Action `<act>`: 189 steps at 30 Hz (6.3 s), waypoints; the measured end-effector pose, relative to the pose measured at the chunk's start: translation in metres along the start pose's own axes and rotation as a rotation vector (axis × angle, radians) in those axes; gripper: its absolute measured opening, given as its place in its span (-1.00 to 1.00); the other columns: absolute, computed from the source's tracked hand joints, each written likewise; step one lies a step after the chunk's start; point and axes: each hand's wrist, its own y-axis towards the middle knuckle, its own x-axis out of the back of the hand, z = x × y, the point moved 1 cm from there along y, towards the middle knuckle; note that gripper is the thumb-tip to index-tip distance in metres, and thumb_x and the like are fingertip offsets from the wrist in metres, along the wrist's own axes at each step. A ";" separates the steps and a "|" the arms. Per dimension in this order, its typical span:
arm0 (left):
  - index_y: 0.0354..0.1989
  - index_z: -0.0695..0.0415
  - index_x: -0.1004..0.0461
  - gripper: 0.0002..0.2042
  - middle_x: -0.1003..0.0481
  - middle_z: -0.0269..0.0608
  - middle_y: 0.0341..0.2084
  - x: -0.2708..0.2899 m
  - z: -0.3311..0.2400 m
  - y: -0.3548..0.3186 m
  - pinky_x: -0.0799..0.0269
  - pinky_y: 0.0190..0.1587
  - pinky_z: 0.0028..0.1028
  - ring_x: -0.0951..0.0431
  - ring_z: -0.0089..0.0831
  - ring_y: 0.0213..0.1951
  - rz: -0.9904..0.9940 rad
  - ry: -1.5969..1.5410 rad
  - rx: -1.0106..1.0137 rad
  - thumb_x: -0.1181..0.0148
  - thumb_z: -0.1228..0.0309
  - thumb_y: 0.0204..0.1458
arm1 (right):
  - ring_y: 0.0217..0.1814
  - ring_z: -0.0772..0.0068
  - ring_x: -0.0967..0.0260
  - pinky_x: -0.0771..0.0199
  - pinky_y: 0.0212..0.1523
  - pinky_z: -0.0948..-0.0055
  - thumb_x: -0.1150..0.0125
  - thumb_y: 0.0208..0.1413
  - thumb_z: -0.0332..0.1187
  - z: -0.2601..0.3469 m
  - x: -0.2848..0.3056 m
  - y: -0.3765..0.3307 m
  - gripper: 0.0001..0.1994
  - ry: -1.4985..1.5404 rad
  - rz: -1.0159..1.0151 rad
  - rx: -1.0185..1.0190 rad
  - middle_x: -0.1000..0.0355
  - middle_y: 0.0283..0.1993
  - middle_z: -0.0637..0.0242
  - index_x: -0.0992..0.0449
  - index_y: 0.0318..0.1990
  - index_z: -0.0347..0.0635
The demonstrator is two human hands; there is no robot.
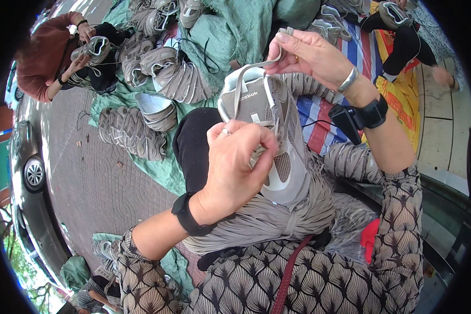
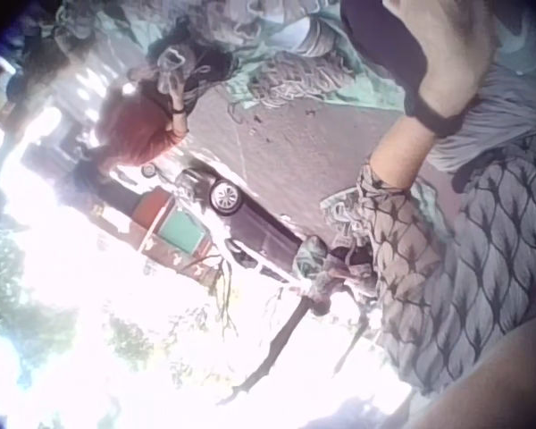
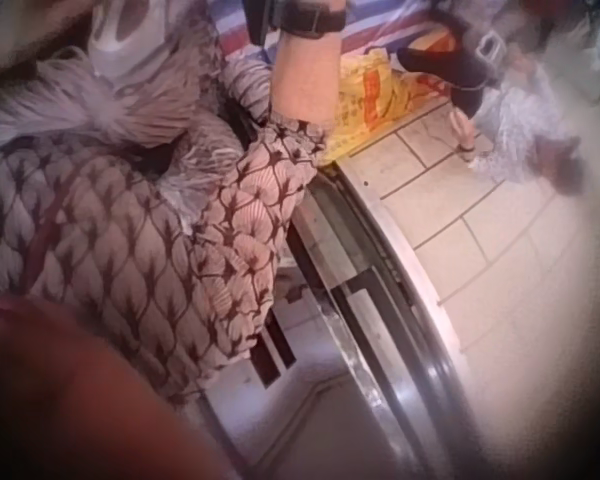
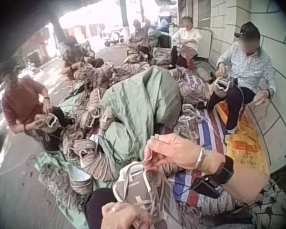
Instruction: The person sits on a tarp outdoors and laces a beige Reebok sneaker using a long, continuous shoelace. They repeatedly thread the lace through the eyelets, pull it tight, and adjust the tension. Other people are visible in the background performing similar tasks.
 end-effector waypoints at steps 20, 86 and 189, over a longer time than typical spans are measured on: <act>-0.14 0.26 -0.53 -0.81 -0.55 -0.24 -0.31 0.040 0.068 0.026 -0.39 -0.16 -0.48 -0.47 -0.48 -0.27 0.189 -0.045 0.187 -0.14 0.41 0.19 | -0.68 0.52 -0.38 -0.42 -0.57 0.59 0.11 0.38 -0.24 0.024 0.021 0.072 -0.66 -0.313 -0.285 0.258 -0.45 -0.57 0.33 -0.44 -0.40 -0.24; -0.30 0.21 -0.44 -0.87 -0.36 -0.43 -0.58 0.034 0.066 0.006 -0.27 -0.47 -0.55 -0.30 -0.62 -0.55 0.331 -0.289 0.248 -0.24 0.42 0.12 | -0.07 0.30 -0.27 -0.32 -0.05 0.41 -0.18 0.02 -0.48 -0.006 -0.039 -0.024 -0.85 -0.832 0.428 0.262 -0.26 -0.04 0.19 -0.30 -0.45 -0.21; -0.36 0.19 -0.56 -0.90 -0.52 -0.15 -0.52 0.007 0.051 0.020 -0.42 -0.43 -0.41 -0.54 -0.33 -0.51 0.109 0.438 0.091 -0.29 0.46 -0.03 | -0.68 0.59 -0.32 -0.31 -0.73 0.60 -0.02 0.28 -0.34 -0.018 -0.103 -0.077 -0.54 0.488 -0.175 -0.378 -0.46 -0.42 0.20 -0.19 0.24 -0.45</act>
